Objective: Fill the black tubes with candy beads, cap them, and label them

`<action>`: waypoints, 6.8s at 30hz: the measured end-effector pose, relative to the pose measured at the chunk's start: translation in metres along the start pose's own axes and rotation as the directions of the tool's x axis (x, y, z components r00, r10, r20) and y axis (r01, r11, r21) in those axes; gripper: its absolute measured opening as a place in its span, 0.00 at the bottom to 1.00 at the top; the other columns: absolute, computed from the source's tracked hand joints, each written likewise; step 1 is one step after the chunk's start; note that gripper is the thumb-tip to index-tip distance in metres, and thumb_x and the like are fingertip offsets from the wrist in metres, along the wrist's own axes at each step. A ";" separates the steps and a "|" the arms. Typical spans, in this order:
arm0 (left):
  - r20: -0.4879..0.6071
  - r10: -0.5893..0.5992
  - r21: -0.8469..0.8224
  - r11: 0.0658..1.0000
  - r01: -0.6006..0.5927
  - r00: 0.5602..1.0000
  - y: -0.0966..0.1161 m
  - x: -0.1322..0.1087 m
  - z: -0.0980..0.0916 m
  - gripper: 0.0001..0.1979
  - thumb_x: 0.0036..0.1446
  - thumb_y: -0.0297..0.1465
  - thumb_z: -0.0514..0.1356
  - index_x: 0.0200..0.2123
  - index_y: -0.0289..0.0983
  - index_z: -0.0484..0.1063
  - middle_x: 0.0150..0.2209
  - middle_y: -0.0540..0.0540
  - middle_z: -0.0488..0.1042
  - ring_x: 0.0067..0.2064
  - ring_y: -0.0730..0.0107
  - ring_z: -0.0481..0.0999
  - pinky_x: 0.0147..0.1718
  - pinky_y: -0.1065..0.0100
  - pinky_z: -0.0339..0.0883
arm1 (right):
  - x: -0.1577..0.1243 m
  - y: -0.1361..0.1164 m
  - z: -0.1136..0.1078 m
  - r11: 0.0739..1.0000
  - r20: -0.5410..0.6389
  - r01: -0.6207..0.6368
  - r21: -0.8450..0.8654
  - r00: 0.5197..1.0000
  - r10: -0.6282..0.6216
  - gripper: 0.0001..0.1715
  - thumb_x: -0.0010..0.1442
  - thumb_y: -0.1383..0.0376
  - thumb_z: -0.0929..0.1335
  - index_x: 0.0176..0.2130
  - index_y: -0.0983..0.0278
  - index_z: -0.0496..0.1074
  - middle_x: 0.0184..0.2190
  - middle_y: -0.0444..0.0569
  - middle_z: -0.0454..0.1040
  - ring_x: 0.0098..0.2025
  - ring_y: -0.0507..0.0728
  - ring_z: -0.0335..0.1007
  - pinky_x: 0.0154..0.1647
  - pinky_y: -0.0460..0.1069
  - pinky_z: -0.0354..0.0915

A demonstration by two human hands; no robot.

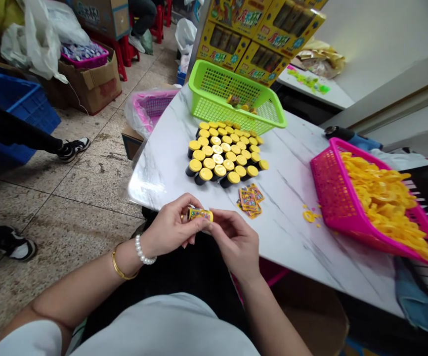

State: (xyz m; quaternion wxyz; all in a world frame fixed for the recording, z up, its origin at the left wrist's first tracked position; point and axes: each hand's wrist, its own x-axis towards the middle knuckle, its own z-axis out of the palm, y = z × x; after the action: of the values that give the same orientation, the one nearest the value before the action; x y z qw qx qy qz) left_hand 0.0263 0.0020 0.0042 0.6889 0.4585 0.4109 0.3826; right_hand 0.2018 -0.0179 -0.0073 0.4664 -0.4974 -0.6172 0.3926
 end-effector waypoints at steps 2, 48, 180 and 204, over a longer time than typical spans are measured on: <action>0.045 -0.019 -0.029 0.999 0.020 0.999 0.003 0.000 -0.001 0.20 0.56 0.47 0.64 0.41 0.37 0.66 0.21 0.55 0.69 0.15 0.80 0.64 0.12 0.79 0.57 | 0.004 -0.002 -0.002 0.996 0.112 -0.021 0.086 0.994 0.011 0.14 0.62 0.62 0.71 0.48 0.61 0.73 0.37 0.48 0.79 0.36 0.54 0.80 0.38 0.49 0.79; 0.093 -0.199 -0.089 0.974 0.207 0.976 0.009 -0.003 0.001 0.26 0.48 0.53 0.67 0.31 0.34 0.71 0.20 0.53 0.69 0.15 0.84 0.56 0.10 0.79 0.44 | -0.001 -0.013 -0.010 0.894 0.022 0.442 -0.079 0.897 -0.442 0.12 0.54 0.73 0.75 0.38 0.58 0.81 0.33 0.48 0.80 0.33 0.54 0.79 0.33 0.48 0.77; -0.166 -0.261 -0.635 0.766 0.099 0.951 0.010 -0.008 -0.004 0.17 0.41 0.35 0.75 0.27 0.30 0.74 0.20 0.52 0.70 0.13 0.89 0.56 0.11 0.81 0.40 | 0.016 -0.040 0.001 0.997 0.085 -0.022 0.074 0.996 0.015 0.12 0.58 0.67 0.72 0.42 0.60 0.68 0.53 0.54 0.76 0.52 0.59 0.77 0.52 0.55 0.75; -0.332 0.048 -0.265 0.954 -0.142 0.942 0.014 -0.020 -0.008 0.27 0.41 0.30 0.75 0.47 0.38 0.76 0.44 0.44 0.77 0.34 0.75 0.75 0.26 0.78 0.67 | 0.008 -0.029 -0.012 0.987 0.013 0.159 -0.004 0.987 -0.159 0.19 0.55 0.66 0.76 0.46 0.58 0.74 0.43 0.50 0.75 0.46 0.58 0.75 0.49 0.54 0.74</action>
State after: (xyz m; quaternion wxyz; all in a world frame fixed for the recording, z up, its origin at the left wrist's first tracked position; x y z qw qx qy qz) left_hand 0.0093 -0.0096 0.0194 0.6519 0.3052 0.4357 0.5404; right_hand 0.2059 -0.0150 0.0247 0.4909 -0.4452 -0.6589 0.3559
